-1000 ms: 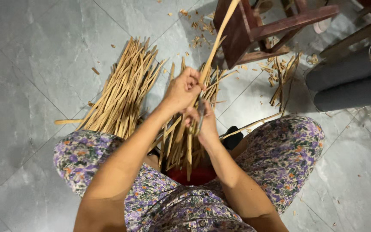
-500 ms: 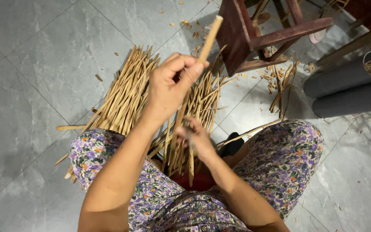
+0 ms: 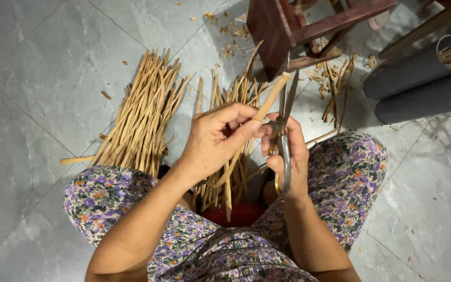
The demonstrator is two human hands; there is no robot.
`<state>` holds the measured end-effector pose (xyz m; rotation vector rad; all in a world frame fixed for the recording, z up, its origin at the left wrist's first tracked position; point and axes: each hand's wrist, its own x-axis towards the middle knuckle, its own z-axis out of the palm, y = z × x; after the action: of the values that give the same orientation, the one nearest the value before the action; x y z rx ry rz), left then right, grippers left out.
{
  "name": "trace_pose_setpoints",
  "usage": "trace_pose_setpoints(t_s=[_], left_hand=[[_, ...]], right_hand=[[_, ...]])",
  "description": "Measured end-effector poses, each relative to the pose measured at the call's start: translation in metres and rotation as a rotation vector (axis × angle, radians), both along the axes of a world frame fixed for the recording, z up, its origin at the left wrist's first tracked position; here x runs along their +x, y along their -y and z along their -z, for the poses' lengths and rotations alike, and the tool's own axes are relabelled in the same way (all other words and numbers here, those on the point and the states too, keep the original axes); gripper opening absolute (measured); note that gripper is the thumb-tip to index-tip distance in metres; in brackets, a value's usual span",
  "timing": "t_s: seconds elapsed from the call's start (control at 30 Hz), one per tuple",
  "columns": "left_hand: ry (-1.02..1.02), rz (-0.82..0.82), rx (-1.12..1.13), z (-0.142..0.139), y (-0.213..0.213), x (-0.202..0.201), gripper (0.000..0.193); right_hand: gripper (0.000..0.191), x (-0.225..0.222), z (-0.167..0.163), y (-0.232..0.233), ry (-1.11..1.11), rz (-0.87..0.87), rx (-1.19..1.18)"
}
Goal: The person sits on the floor and uses scissors to trim the ends of thin wooden sticks. They pick up sticks from a pile, cut the ends, and place the trimmed sticks into a separate pile.
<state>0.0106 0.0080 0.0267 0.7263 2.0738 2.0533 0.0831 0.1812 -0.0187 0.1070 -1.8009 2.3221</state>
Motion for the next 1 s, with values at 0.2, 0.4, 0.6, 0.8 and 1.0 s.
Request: trace_pose_setpoints(t_s=[0.2,0.4,0.6,0.8,1.0], left_hand=[[0.014,0.07,0.022,-0.004,-0.003,0.006,0.02],[-0.005,0.045,-0.006,-0.006,-0.002,0.009,0.019],[-0.05,0.045,-0.029,-0.008,0.001,0.012,0.009],[-0.008,0.086,-0.009,-0.009,0.0,0.014,0.01],[-0.031,0.093,-0.044,-0.009,0.001,0.015,0.008]], right_hand=[[0.095,0.004,-0.001,-0.004,-0.038,0.027,0.04],[0.096,0.006,0.001,-0.004,-0.022,0.026,0.046],[0.095,0.007,0.002,0.0,-0.038,0.011,0.027],[0.092,0.01,0.006,0.005,-0.012,0.023,-0.103],[0.081,0.011,0.006,0.006,-0.023,0.03,-0.075]])
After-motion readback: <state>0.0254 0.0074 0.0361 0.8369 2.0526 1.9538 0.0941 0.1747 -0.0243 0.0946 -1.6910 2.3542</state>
